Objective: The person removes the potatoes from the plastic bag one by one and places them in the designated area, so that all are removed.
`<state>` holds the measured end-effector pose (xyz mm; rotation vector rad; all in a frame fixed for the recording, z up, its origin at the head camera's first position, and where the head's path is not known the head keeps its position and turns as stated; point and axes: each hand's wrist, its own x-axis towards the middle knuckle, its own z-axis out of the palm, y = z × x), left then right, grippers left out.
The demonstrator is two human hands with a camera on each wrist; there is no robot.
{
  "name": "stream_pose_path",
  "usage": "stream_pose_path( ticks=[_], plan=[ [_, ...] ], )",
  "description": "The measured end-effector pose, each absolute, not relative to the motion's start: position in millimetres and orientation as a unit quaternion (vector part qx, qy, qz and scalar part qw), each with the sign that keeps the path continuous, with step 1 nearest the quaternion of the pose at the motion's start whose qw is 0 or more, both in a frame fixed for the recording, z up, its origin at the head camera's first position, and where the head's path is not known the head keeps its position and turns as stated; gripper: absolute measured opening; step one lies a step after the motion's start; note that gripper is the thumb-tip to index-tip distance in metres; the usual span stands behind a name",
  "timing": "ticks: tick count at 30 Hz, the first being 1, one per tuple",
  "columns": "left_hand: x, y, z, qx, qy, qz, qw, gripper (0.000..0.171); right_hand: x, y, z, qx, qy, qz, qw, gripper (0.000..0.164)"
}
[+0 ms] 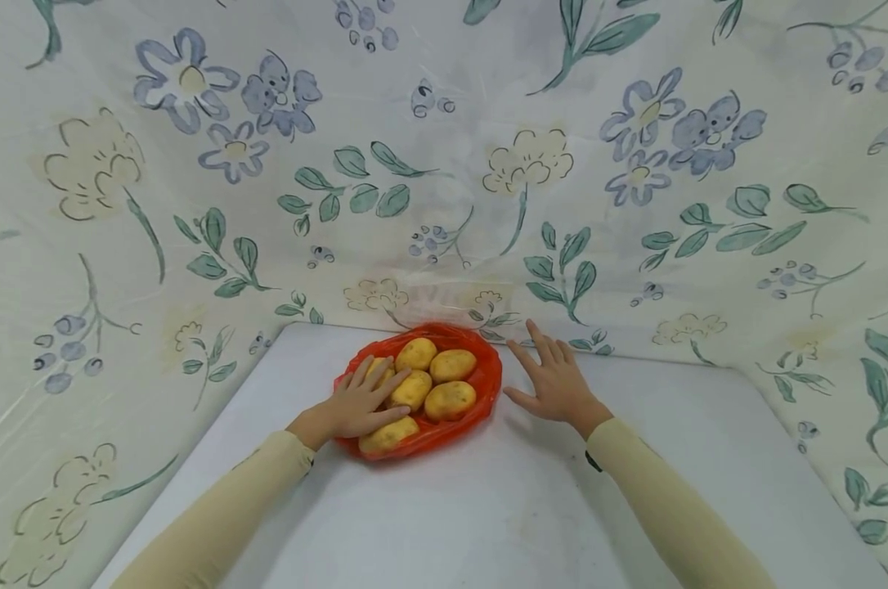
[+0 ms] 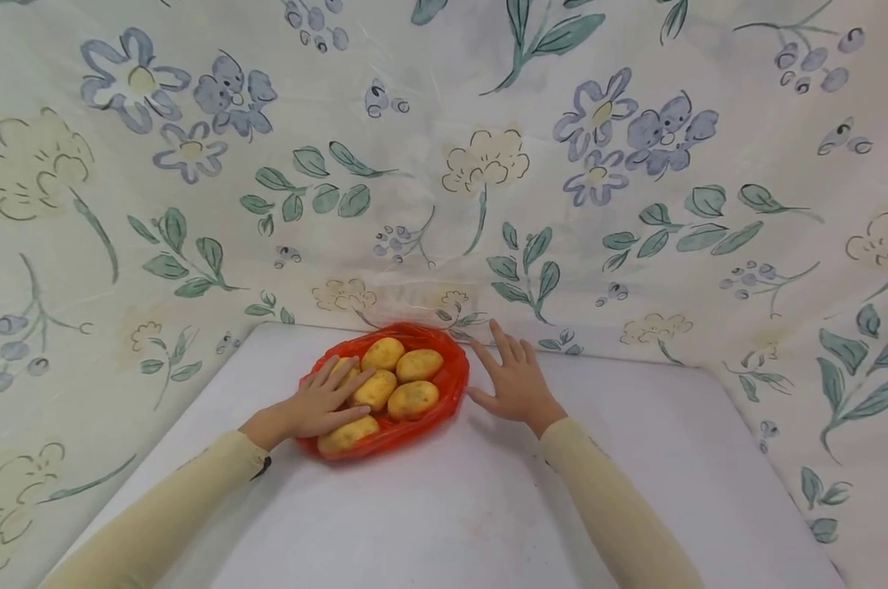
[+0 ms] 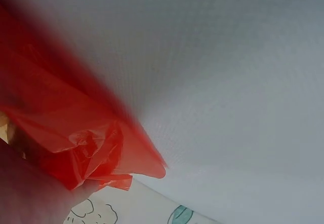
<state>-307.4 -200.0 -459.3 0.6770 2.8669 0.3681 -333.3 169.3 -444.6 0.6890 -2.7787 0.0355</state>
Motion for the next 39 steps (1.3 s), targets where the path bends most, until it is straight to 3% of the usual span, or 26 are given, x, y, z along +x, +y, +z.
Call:
stream_pose_path(
  ticks=[28,39],
  plan=[
    [-307,-200,-464,0.224,0.960,0.137,0.095,0.082,-335,135,-450,0.287,-0.946,0.052,0.139,0.079],
    [-308,-199,-465,0.231,0.959,0.136,0.088,0.080,-333,130,-447,0.275,-0.953,0.059,0.108,0.081]
  ],
)
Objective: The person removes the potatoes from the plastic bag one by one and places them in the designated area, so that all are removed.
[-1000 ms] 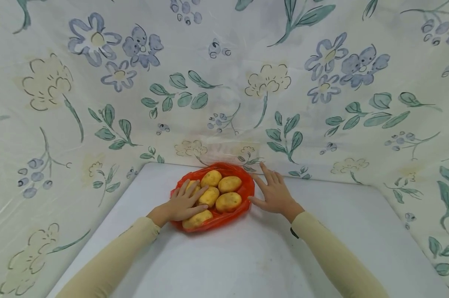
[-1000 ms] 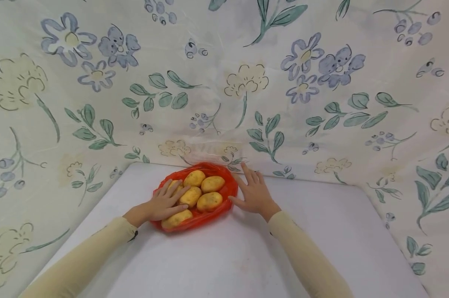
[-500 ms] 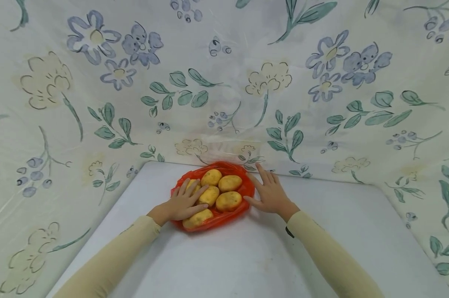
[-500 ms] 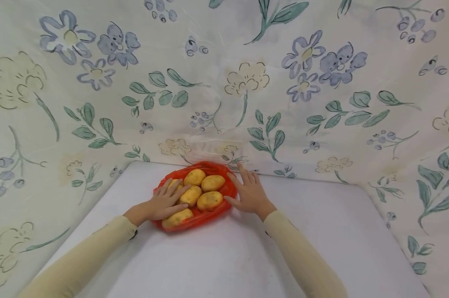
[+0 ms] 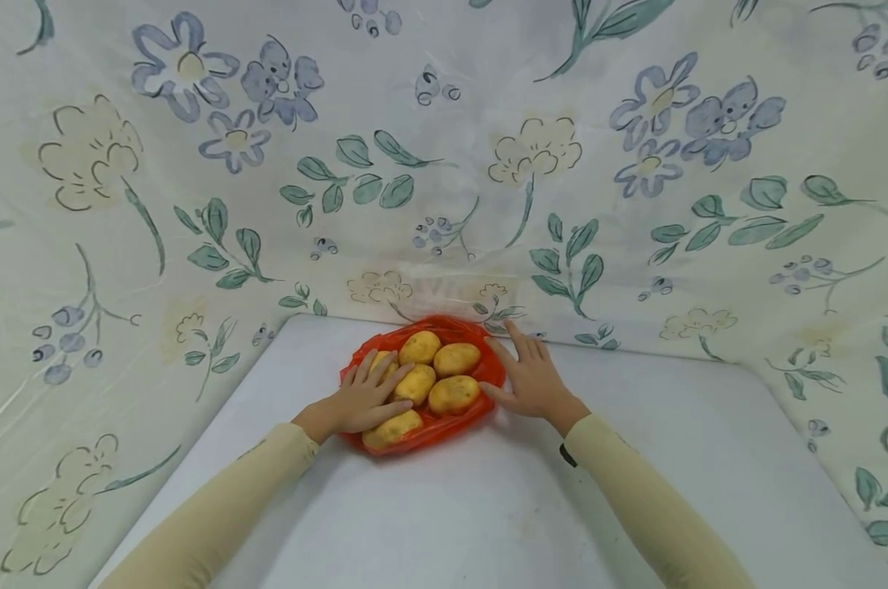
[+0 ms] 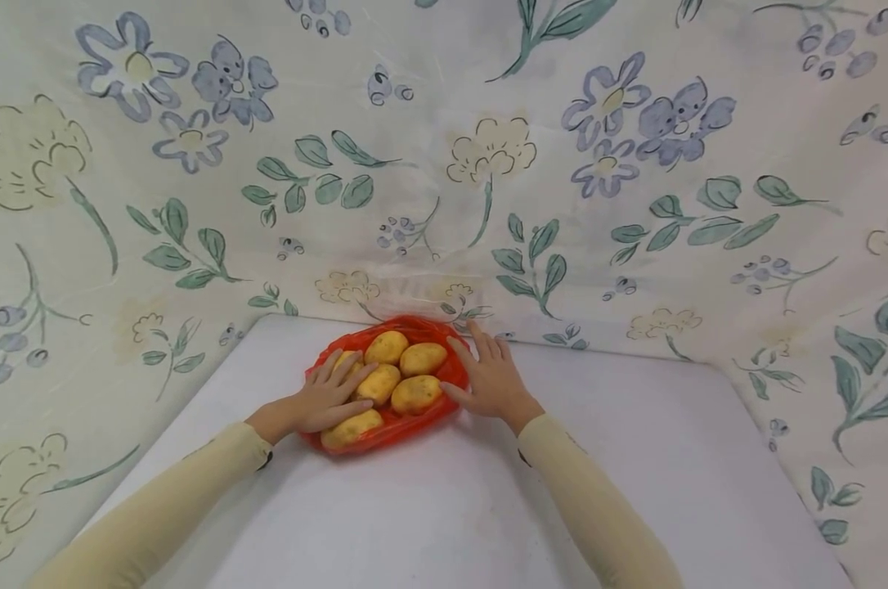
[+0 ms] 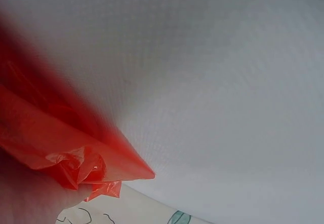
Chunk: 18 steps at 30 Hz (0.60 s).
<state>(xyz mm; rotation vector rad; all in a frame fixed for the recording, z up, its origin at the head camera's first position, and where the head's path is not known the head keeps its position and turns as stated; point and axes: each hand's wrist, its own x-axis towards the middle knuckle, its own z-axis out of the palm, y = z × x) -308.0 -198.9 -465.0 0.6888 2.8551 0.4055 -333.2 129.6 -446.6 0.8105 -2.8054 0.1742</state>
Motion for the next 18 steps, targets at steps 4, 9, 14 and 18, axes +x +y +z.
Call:
stream_pose_path(
  ticks=[4,9,14,18],
  plan=[
    [-308,-199,-464,0.230,0.958,0.142,0.093,0.080,-334,126,-445,0.276,-0.953,0.062,0.109,0.080],
    [-308,-199,-464,0.228,0.958,0.146,0.094,0.080,-333,120,-447,0.284,-0.951,0.069,0.105,0.081],
    [-307,-200,-464,0.227,0.959,0.140,0.097,0.079,-332,114,-451,0.298,-0.946,0.068,0.110,0.080],
    [-305,-200,-464,0.232,0.957,0.148,0.093,0.078,-330,111,-455,0.299,-0.945,0.070,0.114,0.080]
  ],
)
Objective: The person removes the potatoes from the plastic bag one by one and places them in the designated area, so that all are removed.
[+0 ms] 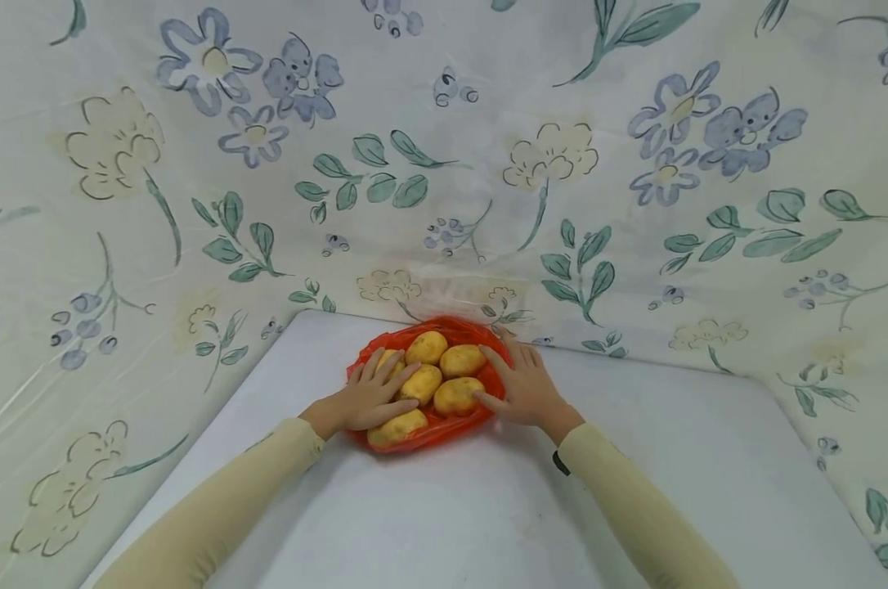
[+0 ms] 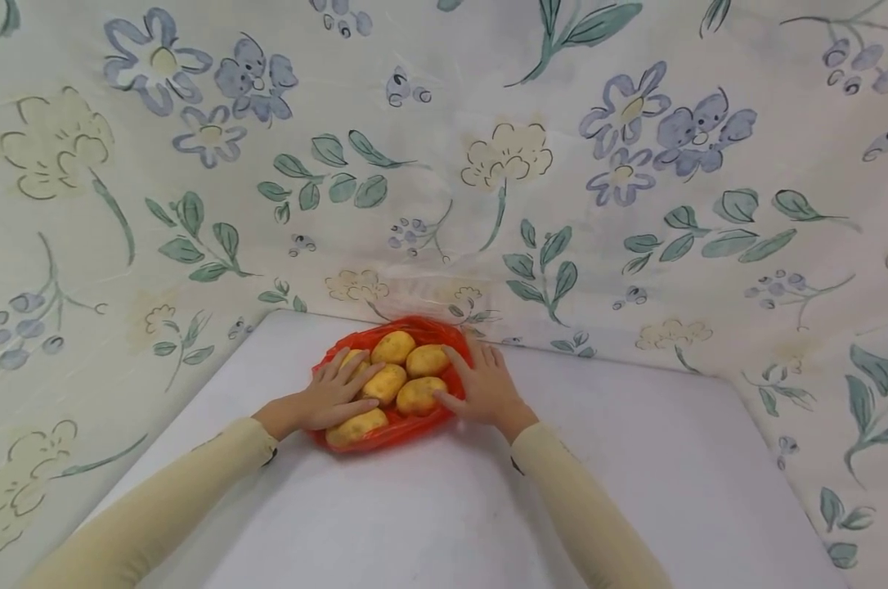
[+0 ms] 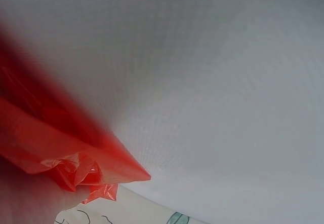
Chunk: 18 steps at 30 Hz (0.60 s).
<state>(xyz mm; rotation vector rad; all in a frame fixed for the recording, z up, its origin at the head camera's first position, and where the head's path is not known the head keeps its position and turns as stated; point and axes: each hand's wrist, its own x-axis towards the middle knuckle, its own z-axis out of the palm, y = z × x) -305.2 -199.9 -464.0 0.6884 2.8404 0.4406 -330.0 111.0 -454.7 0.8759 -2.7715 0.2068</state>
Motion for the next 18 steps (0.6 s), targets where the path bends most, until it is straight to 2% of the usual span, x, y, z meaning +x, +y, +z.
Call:
stream_pose_path(
  ticks=[7,12,18],
  plan=[
    [-300,-202,-465,0.227,0.959,0.136,0.100,0.079,-323,103,-460,0.292,-0.951,0.073,0.075,0.083],
    [-297,-203,-466,0.224,0.961,0.141,0.076,0.078,-321,98,-462,0.298,-0.947,0.081,0.092,0.083],
    [-298,-201,-463,0.220,0.961,0.140,0.087,0.078,-322,99,-462,0.306,-0.946,0.075,0.080,0.082]
  ],
)
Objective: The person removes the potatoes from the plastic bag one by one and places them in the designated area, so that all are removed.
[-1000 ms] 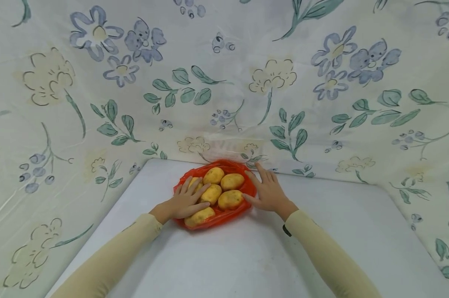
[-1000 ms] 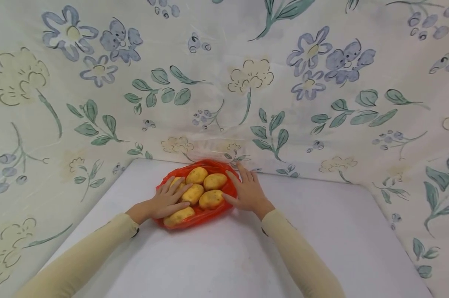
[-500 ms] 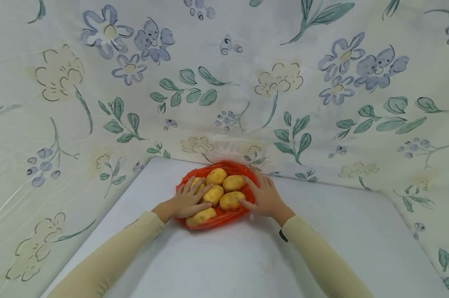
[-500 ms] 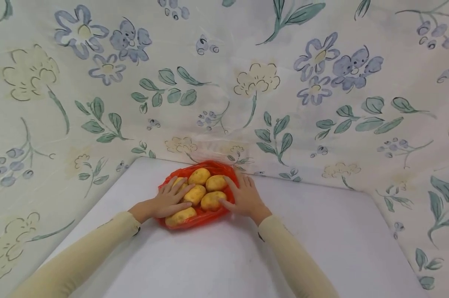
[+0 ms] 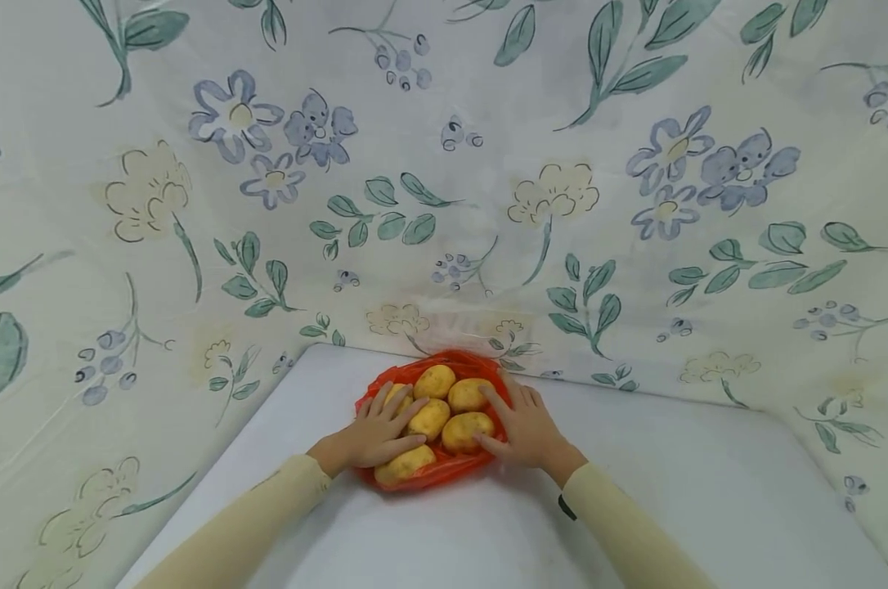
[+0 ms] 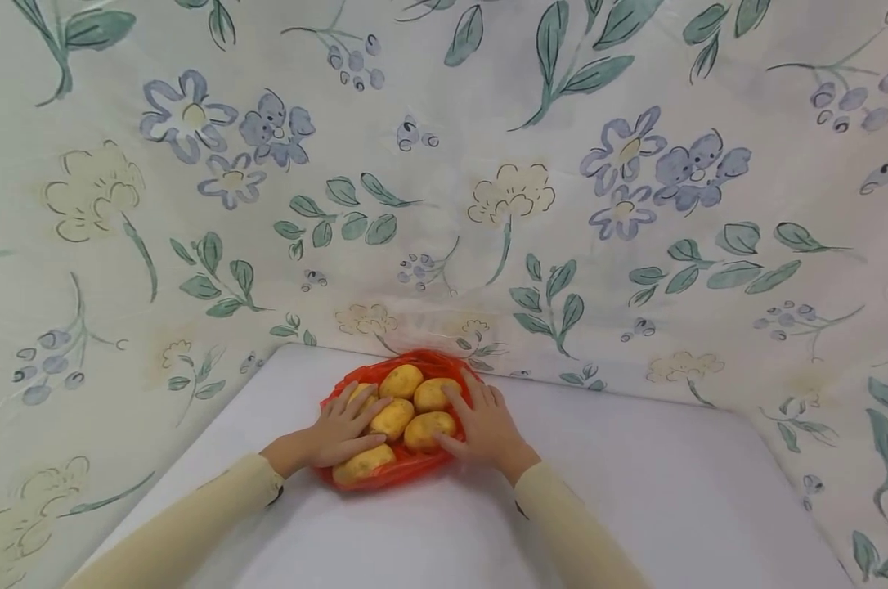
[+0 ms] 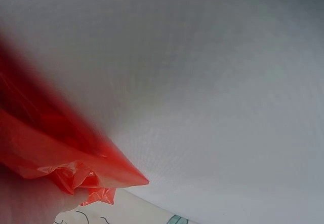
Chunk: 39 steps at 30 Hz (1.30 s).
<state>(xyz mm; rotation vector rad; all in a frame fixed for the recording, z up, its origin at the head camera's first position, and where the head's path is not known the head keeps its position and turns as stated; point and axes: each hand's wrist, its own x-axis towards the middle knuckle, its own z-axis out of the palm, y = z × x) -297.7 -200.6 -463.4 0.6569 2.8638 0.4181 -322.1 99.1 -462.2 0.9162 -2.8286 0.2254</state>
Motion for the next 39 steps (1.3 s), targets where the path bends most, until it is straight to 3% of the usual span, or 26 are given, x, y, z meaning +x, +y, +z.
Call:
stream_pose_path(
  ticks=[8,25,34,39],
  plan=[
    [-301,-199,-469,0.224,0.960,0.149,0.080,0.076,-322,103,-467,0.329,-0.935,0.078,0.106,0.080],
    [-304,-199,-465,0.224,0.959,0.142,0.099,0.078,-320,92,-464,0.300,-0.949,0.087,0.055,0.082],
    [-304,-197,-462,0.215,0.962,0.143,0.093,0.078,-320,93,-465,0.308,-0.942,0.100,0.087,0.081],
    [-303,-198,-464,0.212,0.962,0.139,0.100,0.079,-320,92,-468,0.308,-0.944,0.097,0.068,0.083]
  ],
)
